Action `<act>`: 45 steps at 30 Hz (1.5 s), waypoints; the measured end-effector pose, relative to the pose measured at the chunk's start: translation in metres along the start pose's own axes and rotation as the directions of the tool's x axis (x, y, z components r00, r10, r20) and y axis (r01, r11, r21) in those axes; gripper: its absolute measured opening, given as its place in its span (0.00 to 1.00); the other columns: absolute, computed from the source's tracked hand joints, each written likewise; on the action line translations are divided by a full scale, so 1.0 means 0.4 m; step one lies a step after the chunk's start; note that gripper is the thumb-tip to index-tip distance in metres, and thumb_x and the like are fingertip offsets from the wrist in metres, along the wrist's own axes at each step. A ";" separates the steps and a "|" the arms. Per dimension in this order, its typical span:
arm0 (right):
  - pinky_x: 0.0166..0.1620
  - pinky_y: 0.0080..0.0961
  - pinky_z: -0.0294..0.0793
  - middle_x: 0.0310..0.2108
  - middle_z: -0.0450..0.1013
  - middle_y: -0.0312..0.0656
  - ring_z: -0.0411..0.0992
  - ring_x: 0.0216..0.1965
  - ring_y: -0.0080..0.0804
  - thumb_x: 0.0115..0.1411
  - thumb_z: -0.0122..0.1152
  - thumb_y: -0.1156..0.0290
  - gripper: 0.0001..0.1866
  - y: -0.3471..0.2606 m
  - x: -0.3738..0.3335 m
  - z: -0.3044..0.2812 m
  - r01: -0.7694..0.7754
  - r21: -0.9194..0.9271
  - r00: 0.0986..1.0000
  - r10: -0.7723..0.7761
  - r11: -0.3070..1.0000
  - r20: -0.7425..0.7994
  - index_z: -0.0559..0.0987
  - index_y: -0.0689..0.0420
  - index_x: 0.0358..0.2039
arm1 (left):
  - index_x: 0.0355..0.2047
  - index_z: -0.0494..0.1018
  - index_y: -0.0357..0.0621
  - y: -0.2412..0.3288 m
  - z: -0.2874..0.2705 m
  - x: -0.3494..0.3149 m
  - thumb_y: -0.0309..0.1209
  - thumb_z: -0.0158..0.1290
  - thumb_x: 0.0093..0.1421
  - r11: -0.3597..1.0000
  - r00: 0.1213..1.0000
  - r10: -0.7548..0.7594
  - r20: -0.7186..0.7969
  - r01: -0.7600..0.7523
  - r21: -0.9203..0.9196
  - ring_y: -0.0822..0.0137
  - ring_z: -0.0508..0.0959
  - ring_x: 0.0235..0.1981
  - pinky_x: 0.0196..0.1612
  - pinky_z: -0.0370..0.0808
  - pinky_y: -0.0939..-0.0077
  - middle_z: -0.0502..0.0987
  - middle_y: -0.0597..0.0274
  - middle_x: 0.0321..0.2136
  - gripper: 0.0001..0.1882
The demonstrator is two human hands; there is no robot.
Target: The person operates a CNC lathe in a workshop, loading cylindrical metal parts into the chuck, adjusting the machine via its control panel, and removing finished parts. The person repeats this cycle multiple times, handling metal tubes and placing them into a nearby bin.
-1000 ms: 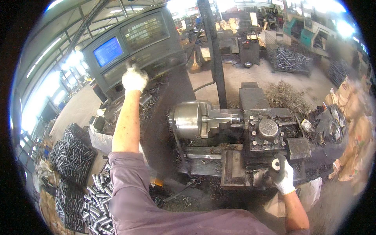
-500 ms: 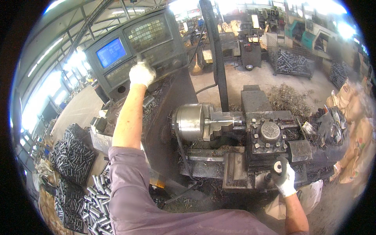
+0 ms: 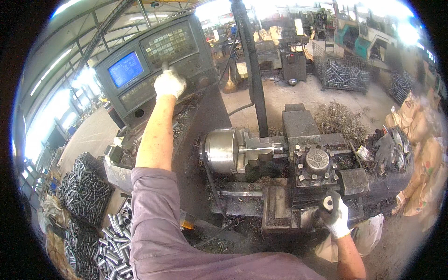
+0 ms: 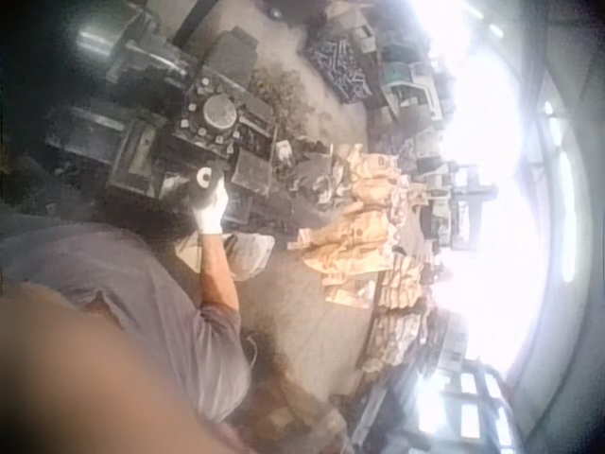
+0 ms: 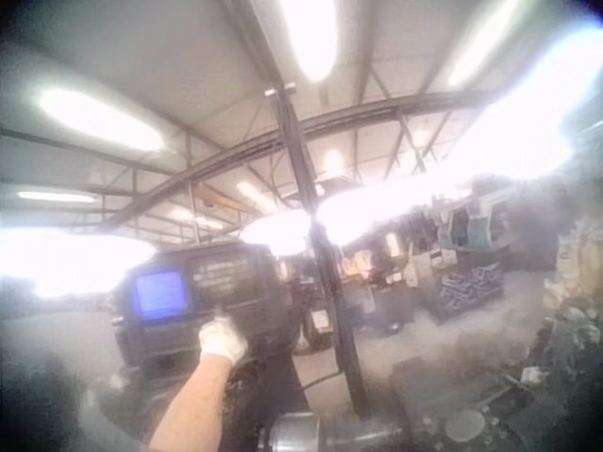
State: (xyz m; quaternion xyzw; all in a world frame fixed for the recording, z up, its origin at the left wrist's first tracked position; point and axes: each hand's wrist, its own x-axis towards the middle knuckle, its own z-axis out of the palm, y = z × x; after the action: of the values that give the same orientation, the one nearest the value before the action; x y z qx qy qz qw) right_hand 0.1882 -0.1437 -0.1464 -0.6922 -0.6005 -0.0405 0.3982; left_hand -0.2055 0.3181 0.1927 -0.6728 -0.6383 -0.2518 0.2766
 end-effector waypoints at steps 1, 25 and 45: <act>0.45 0.41 0.84 0.44 0.81 0.53 0.83 0.42 0.55 0.47 0.74 0.77 0.39 0.000 -0.001 0.000 0.012 -0.001 1.000 -0.012 1.000 -0.009 0.73 0.58 0.62 | 0.58 0.78 0.38 -0.002 -0.003 -0.002 0.35 0.54 0.63 0.999 0.999 -0.022 -0.041 0.021 -0.034 0.44 0.86 0.53 0.58 0.81 0.57 0.56 0.41 0.78 0.25; 0.46 0.43 0.83 0.44 0.80 0.56 0.82 0.44 0.59 0.47 0.74 0.78 0.38 -0.005 0.008 0.011 0.050 -0.015 0.998 -0.051 0.999 -0.047 0.72 0.59 0.61 | 0.69 0.70 0.32 -0.009 0.021 0.008 0.39 0.59 0.64 0.967 0.987 -0.003 0.163 -0.039 0.253 0.46 0.85 0.55 0.54 0.83 0.60 0.49 0.30 0.78 0.36; 0.47 0.44 0.82 0.45 0.80 0.58 0.81 0.44 0.62 0.45 0.69 0.81 0.38 0.003 0.011 0.009 0.037 0.002 0.999 -0.037 0.999 -0.007 0.73 0.61 0.60 | 0.51 0.79 0.42 -0.192 0.035 -0.146 0.42 0.59 0.63 0.980 0.979 -0.166 -0.122 0.150 -0.127 0.34 0.86 0.46 0.54 0.83 0.47 0.61 0.36 0.74 0.22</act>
State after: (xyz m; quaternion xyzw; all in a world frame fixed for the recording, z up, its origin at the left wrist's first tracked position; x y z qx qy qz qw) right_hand 0.1889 -0.1379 -0.1470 -0.6804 -0.6120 -0.0495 0.4001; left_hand -0.2858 0.2881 0.1462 -0.6168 -0.6544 -0.3537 0.2573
